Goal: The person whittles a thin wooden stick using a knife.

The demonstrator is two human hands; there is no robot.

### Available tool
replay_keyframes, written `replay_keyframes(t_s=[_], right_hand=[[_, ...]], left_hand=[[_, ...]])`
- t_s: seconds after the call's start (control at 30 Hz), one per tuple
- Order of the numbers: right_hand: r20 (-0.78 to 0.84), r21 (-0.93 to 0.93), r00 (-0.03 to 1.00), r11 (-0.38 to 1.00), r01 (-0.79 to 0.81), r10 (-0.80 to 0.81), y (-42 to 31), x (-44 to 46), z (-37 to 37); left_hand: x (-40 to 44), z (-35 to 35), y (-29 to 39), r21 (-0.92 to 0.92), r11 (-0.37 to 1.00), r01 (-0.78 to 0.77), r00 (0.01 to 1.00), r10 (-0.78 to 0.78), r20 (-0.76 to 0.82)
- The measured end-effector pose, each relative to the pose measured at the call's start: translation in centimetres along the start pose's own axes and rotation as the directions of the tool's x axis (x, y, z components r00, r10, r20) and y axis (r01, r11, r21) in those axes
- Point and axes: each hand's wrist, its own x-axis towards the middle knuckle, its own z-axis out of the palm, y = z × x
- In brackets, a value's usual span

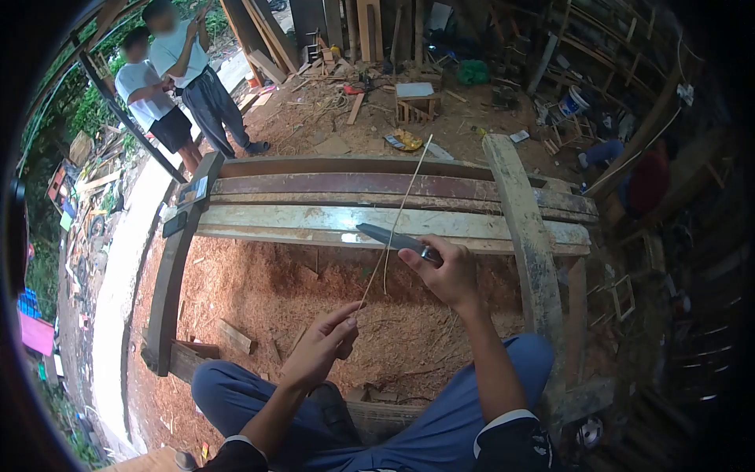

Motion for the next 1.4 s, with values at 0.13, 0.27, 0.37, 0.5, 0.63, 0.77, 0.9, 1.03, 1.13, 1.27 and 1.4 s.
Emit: replay_keyframes(t_s=[0.13, 0.27, 0.37, 0.5, 0.63, 0.77, 0.9, 1.03, 1.13, 1.27, 1.4], right_hand=[[0.127, 0.180, 0.992, 0.983, -0.046, 0.023, -1.6, 0.4, 0.1], [0.126, 0.135, 0.990, 0.990, 0.044, -0.061, -1.8, 0.3, 0.8], [0.150, 0.092, 0.985, 0.994, 0.066, -0.080, -2.3, 0.1, 0.8], [0.131, 0.063, 0.968, 0.977, 0.206, -0.212, -1.9, -0.6, 1.7], [0.163, 0.010, 0.955, 0.968, 0.251, -0.250, -2.4, -1.2, 2.0], [0.140, -0.016, 0.933, 0.942, 0.336, -0.330, -1.9, -1.5, 2.4], [0.126, -0.036, 0.919, 0.924, 0.380, -0.373, -1.1, -1.6, 2.9], [0.132, -0.055, 0.900, 0.904, 0.424, -0.414, -1.1, -1.6, 3.1], [0.135, -0.076, 0.889, 0.890, 0.450, -0.438, -1.2, -1.5, 3.3], [0.100, -0.112, 0.861, 0.854, 0.508, -0.499, -1.6, -1.3, 3.5], [0.145, -0.191, 0.846, 0.824, 0.533, -0.513, -1.8, -0.7, 2.9]], left_hand=[[0.5, -0.2, 0.0, 0.035, 0.999, 0.018, 0.999, -0.016, -0.046], [0.9, -0.5, 0.3, 0.138, 0.990, -0.004, 0.999, 0.010, -0.049], [1.6, -0.9, 0.0, 0.108, 0.993, -0.050, 0.997, 0.056, -0.051], [2.4, -0.2, 0.0, 0.008, 0.993, -0.119, 0.988, 0.119, -0.103], [3.1, 0.3, 0.1, -0.061, 0.990, -0.127, 0.987, 0.120, -0.108], [3.5, 0.2, -0.2, -0.263, 0.957, -0.122, 0.992, 0.111, -0.059], [3.4, 0.7, 0.4, -0.282, 0.957, -0.067, 0.991, 0.030, -0.132], [3.2, 0.2, 0.0, -0.151, 0.984, -0.093, 0.992, 0.079, -0.097], [3.0, 0.1, 0.0, -0.136, 0.984, -0.116, 0.991, 0.106, -0.078], [2.6, 0.1, 0.1, -0.186, 0.974, -0.125, 0.992, 0.117, -0.052], [2.1, 0.3, 0.0, -0.212, 0.972, -0.101, 0.994, 0.091, -0.057]])
